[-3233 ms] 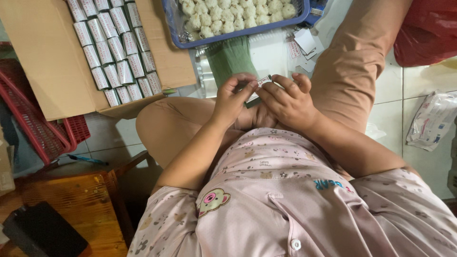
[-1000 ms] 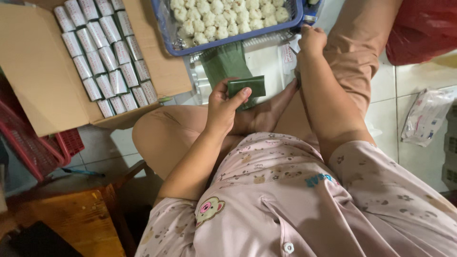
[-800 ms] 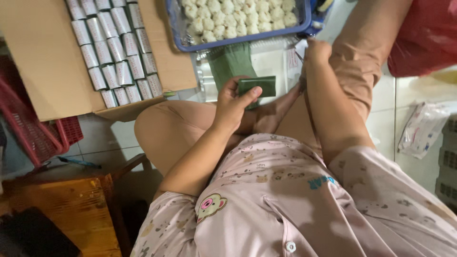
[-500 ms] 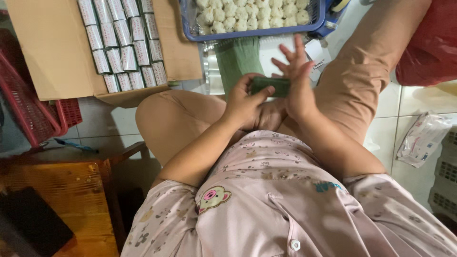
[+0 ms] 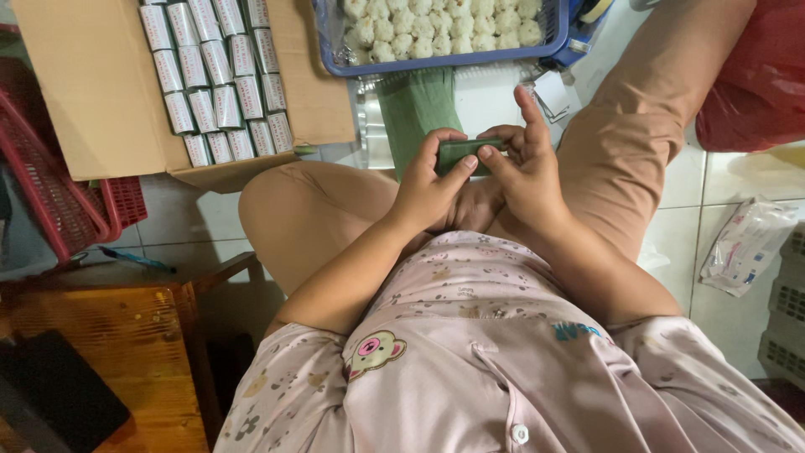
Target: The person sits on the floor and wraps round rice cakes. They fold a banana leaf piece around each cake, place the wrapped cake into a small plastic bag, and set finished packages into a cardboard box alongside already wrapped ones.
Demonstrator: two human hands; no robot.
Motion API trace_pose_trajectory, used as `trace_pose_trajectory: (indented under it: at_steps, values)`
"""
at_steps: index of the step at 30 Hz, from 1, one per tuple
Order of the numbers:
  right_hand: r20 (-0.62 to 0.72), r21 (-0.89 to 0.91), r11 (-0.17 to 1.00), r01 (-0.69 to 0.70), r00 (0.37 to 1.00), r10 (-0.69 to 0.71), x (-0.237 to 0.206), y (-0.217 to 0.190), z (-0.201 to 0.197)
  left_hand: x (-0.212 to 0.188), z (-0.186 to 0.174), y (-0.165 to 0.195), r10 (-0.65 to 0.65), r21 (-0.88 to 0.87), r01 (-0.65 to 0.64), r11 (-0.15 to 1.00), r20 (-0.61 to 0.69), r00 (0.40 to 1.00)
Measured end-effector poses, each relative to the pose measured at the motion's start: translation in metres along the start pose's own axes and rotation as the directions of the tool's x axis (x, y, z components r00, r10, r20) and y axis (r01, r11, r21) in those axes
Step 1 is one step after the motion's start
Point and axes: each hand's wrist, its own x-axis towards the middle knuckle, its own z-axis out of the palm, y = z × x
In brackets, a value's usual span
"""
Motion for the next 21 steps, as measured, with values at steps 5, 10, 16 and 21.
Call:
trace_pose_trajectory:
  at_steps: [5,10,16,21]
  values:
    - [0.054,-0.023,0.998,0.052,0.997,-0.051,0.000,-0.013,0.002,-0.002,-0.002,0.005,0.061,-0.001,-0.061,0.998,-0.002,0.998]
    - [-0.038,-0.538,0.757,0.370,0.887,-0.460,-0.009,-0.026,-0.001,-0.001,-0.004,0.012,0.191,0.081,-0.188,0.979,-0.028,0.981]
    - [-0.014,0.254,0.961,-0.113,0.993,0.120,-0.011,-0.037,-0.004,0.003,-0.011,0.026,0.506,0.404,-0.486,0.775,0.063,0.860]
    - [0.034,0.302,0.934,-0.191,0.981,0.190,0.000,-0.034,0.004,0.008,-0.022,0.032,0.633,0.549,-0.649,0.527,0.257,0.731]
